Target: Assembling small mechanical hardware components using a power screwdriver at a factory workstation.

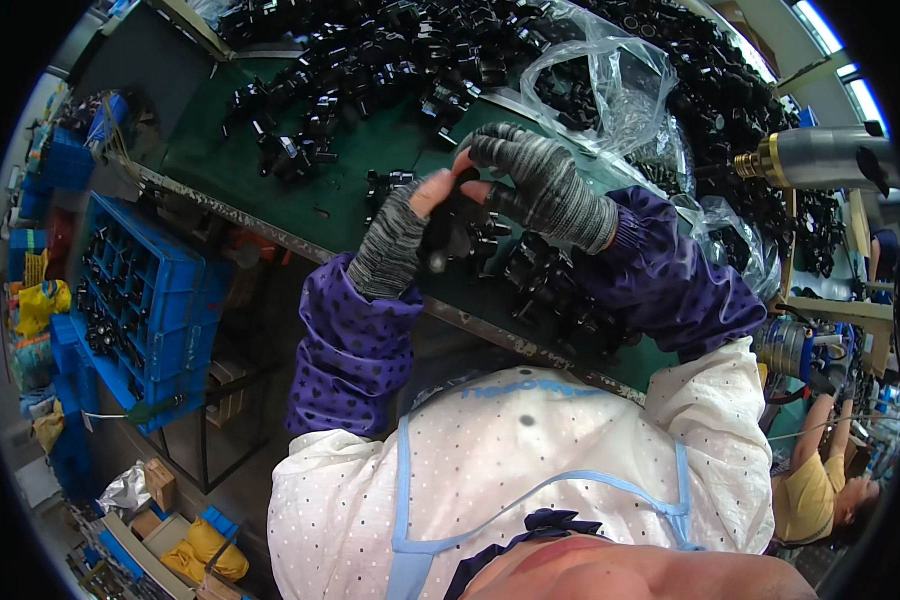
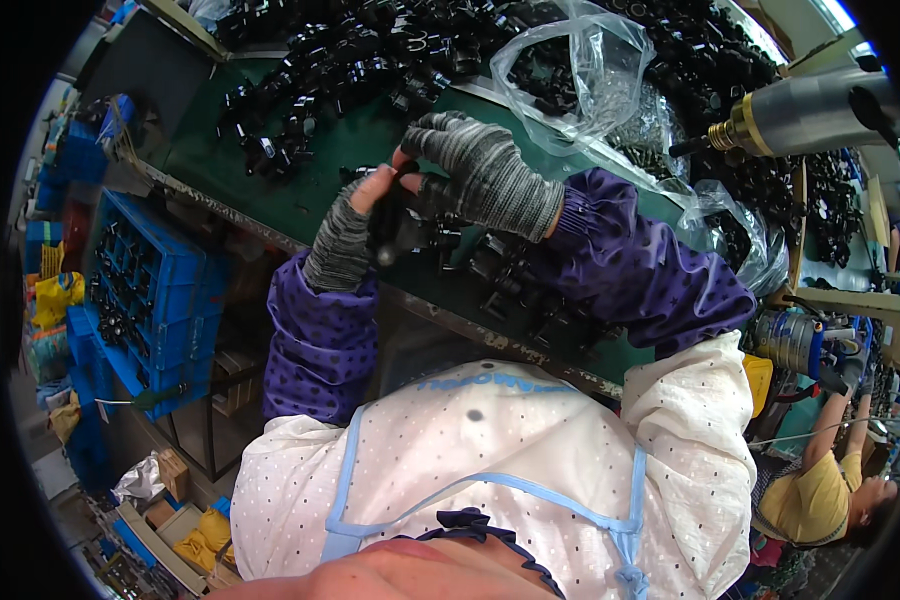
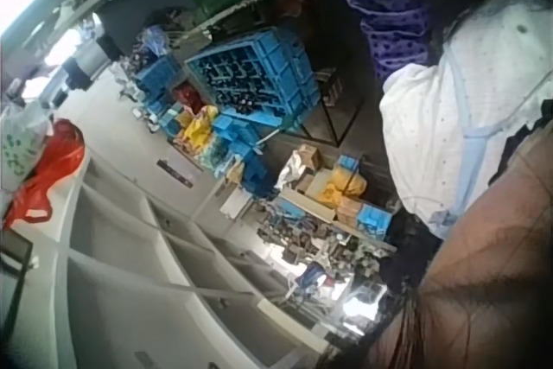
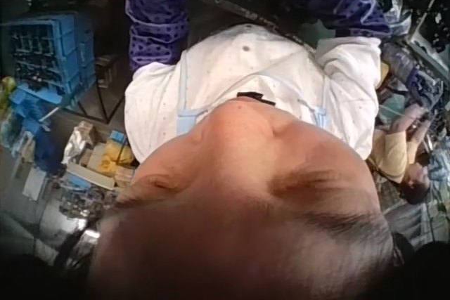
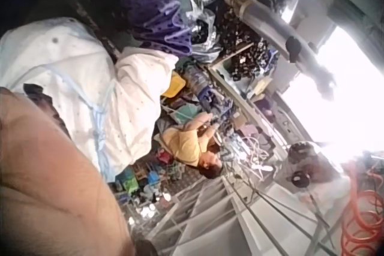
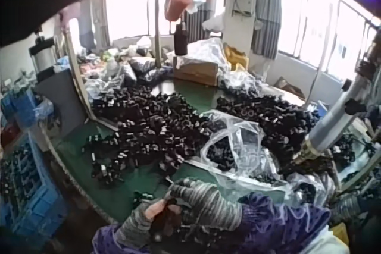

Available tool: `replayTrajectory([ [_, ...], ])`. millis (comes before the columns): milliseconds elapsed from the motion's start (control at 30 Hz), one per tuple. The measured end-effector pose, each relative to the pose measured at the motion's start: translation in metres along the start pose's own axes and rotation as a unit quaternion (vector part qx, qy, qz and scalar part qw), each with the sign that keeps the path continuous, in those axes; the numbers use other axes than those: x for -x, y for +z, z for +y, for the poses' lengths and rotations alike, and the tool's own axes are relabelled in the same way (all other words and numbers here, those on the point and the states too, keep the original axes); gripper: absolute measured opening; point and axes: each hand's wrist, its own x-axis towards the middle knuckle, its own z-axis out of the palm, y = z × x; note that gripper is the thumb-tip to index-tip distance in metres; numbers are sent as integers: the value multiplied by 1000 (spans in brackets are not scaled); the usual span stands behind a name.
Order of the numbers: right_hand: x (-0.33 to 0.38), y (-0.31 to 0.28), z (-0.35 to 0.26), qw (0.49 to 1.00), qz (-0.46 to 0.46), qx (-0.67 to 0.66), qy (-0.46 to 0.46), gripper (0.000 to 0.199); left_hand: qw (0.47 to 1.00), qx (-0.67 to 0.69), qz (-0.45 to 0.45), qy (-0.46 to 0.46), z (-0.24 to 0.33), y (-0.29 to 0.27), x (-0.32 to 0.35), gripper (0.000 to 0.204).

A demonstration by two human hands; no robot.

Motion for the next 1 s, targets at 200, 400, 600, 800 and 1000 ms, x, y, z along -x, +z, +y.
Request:
replayTrajectory([
  [200, 17, -3, -2, 999, 13, 1, 45, 22, 993, -118, 25, 5, 1, 14, 1, 34],
  [400, 20, -22, 0, 987, -106, 76, -100, 15, 989, -140, -23, -51, -6, 17, -5, 35],
  [600, 23, -19, 7, 993, -76, 95, 9, 11, 667, -556, 109, 484, -24, 17, -27, 19],
  [800, 19, -18, 24, 961, -67, 260, 64, 6, 662, -687, 72, 290, -14, 14, -53, 18],
  [1000, 8, -25, 82, 965, 25, 233, 119, 14, 731, -650, 185, 98, 21, -38, -146, 23],
])
